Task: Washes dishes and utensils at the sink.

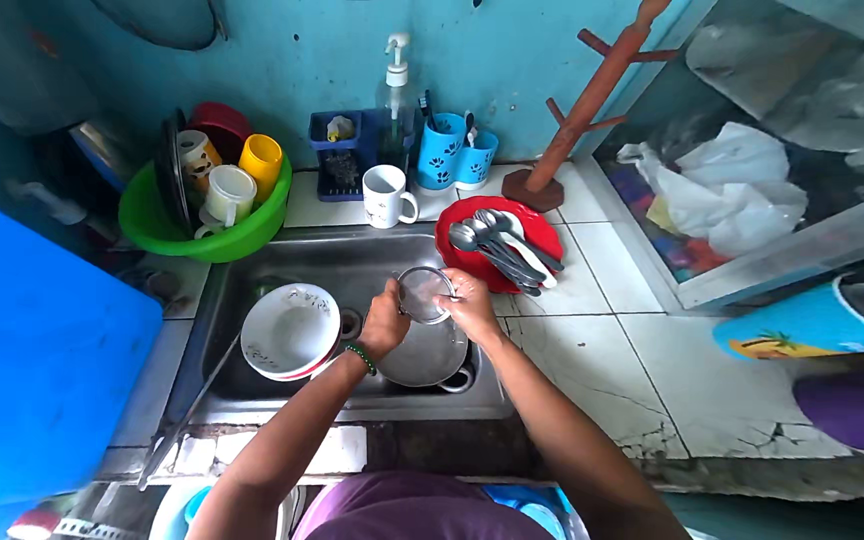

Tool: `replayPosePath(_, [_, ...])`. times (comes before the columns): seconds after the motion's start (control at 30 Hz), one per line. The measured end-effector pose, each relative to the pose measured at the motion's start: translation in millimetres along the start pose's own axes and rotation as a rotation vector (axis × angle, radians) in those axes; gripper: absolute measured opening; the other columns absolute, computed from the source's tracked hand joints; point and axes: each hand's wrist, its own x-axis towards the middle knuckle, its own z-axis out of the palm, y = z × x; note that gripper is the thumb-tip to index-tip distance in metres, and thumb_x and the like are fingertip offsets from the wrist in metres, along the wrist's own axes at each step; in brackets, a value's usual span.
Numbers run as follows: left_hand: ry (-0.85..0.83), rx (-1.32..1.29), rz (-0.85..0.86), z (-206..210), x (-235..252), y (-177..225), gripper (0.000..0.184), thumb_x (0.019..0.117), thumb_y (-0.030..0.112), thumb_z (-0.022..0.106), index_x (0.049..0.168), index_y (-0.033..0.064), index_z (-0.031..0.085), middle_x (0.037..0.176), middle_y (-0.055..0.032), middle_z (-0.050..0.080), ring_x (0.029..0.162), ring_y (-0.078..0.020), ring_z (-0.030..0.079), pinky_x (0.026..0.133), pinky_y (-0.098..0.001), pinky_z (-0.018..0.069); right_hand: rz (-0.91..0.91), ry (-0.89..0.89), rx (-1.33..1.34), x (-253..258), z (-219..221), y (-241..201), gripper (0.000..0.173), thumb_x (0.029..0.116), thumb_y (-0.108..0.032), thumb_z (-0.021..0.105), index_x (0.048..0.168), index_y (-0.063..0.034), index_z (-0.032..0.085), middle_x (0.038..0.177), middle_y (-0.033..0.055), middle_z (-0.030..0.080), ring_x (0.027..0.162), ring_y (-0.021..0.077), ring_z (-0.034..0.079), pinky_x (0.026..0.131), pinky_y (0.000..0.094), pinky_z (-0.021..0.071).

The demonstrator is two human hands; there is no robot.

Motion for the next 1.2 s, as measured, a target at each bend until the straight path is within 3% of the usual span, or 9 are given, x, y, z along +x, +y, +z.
replayPosePath(0.1, [-0.069, 0.112, -0.073, 5.0, -0.2, 1.7, 0.045, 0.0929, 0.001, 0.066, 0.135, -0.0046, 0.049, 0.120, -0.0275, 0.065, 0.115, -0.0404, 0.065, 0.099, -0.0550, 0.0513, 0.051, 0.036, -0.342, 2.2, 2.9, -4.0, 0.019, 0.0955, -0.007, 0.071, 0.091, 0.0100, 0.066, 0.077, 0.0166, 0.062, 0.070, 0.0221, 0.058, 0.070, 0.0405, 0.0501])
replayPosePath(0.27, [-0.398, 0.423, -0.283, 21.6, 9.7, -3.1, 0.061, 0.0989, 0.010, 0.060, 0.150, -0.0102, 0.032, 0.146, -0.0305, 0.048, 0.131, -0.0423, 0.054, 0.106, -0.0560, 0.0459, 0.454, -0.551, -0.968, 1.7, 24.4, -2.4, 0.043, 0.1030, -0.002, 0.052, 0.144, 0.0104, 0.043, 0.138, 0.0323, 0.055, 0.131, 0.0440, 0.055, 0.109, 0.0564, 0.0445])
replayPosePath(0.43, [-0.407, 0.505, -0.312, 39.0, 17.0, -11.2, 0.067, 0.1008, 0.013, 0.058, 0.156, -0.0068, 0.025, 0.154, -0.0284, 0.041, 0.134, -0.0426, 0.052, 0.105, -0.0571, 0.0458, 0.454, -0.629, -1.113, -3.0, 41.2, 5.7, 0.058, 0.0961, 0.005, 0.058, 0.148, 0.0126, 0.033, 0.142, 0.0321, 0.052, 0.136, 0.0435, 0.051, 0.113, 0.0533, 0.0418])
replayPosePath(0.57, [-0.272, 0.360, -0.305, 19.9, 15.8, -8.3, 0.062, 0.1000, 0.012, 0.058, 0.152, -0.0040, 0.029, 0.142, -0.0273, 0.053, 0.129, -0.0397, 0.058, 0.105, -0.0547, 0.0479, 0.445, -0.358, -0.747, 1.0, 25.1, -8.1, 0.047, 0.1113, -0.019, 0.043, 0.149, 0.0092, 0.038, 0.143, 0.0315, 0.053, 0.136, 0.0417, 0.052, 0.114, 0.0532, 0.0402])
replayPosePath(0.7, [0.012, 0.023, -0.095, -18.8, -3.0, 24.0, 0.062, 0.0944, 0.005, 0.068, 0.144, -0.0053, 0.034, 0.118, -0.0333, 0.063, 0.111, -0.0481, 0.064, 0.094, -0.0613, 0.0518, 0.371, -0.051, 0.307, -4.6, 16.5, -26.5, 0.059, 0.1135, -0.042, 0.018, 0.154, -0.0022, 0.034, 0.144, 0.0203, 0.052, 0.124, 0.0276, 0.059, 0.101, 0.0428, 0.0518])
replayPosePath(0.83, [0.191, -0.235, 0.203, -47.7, -11.2, 60.5, 0.064, 0.0906, -0.002, 0.070, 0.141, -0.0041, 0.030, 0.115, -0.0330, 0.062, 0.098, -0.0457, 0.069, 0.081, -0.0580, 0.0574, 0.147, -0.347, 0.700, -3.7, 18.4, -47.8, 0.106, 0.0793, -0.093, 0.043, 0.148, -0.0124, 0.035, 0.126, 0.0014, 0.065, 0.113, 0.0146, 0.065, 0.096, 0.0357, 0.0557])
replayPosePath(1.0, [0.379, -0.540, 0.494, -58.6, 20.9, 81.5, 0.081, 0.0792, -0.011, 0.072, 0.144, -0.0099, 0.023, 0.130, -0.0288, 0.056, 0.122, -0.0263, 0.062, 0.104, -0.0385, 0.0516, -0.070, -0.437, 0.607, 1.7, 19.8, -73.3, 0.088, 0.0964, -0.019, 0.060, 0.159, -0.0275, -0.002, 0.127, -0.0023, 0.060, 0.106, 0.0087, 0.067, 0.094, 0.0301, 0.0565])
replayPosePath(1.13, [0.247, -0.784, 0.473, -62.1, 16.7, 84.1, 0.078, 0.0859, -0.010, 0.062, 0.147, 0.0020, 0.016, 0.125, -0.0174, 0.054, 0.091, -0.0109, 0.062, 0.077, -0.0274, 0.0540, -0.180, -0.459, 0.439, 4.8, 18.1, -76.2, 0.092, 0.0991, 0.001, 0.051, 0.161, -0.0207, -0.013, 0.121, 0.0017, 0.062, 0.099, 0.0076, 0.067, 0.092, 0.0299, 0.0573])
replayPosePath(1.2, [0.165, -0.838, 0.475, -68.5, 10.8, 90.4, 0.071, 0.0905, -0.007, 0.059, 0.146, 0.0037, 0.016, 0.113, -0.0126, 0.055, 0.075, -0.0082, 0.058, 0.067, -0.0256, 0.0518, -0.265, -0.403, 0.266, 7.3, 23.7, -59.3, 0.072, 0.1000, 0.002, 0.050, 0.158, -0.0033, 0.008, 0.100, 0.0032, 0.066, 0.084, 0.0075, 0.068, 0.083, 0.0272, 0.0592])
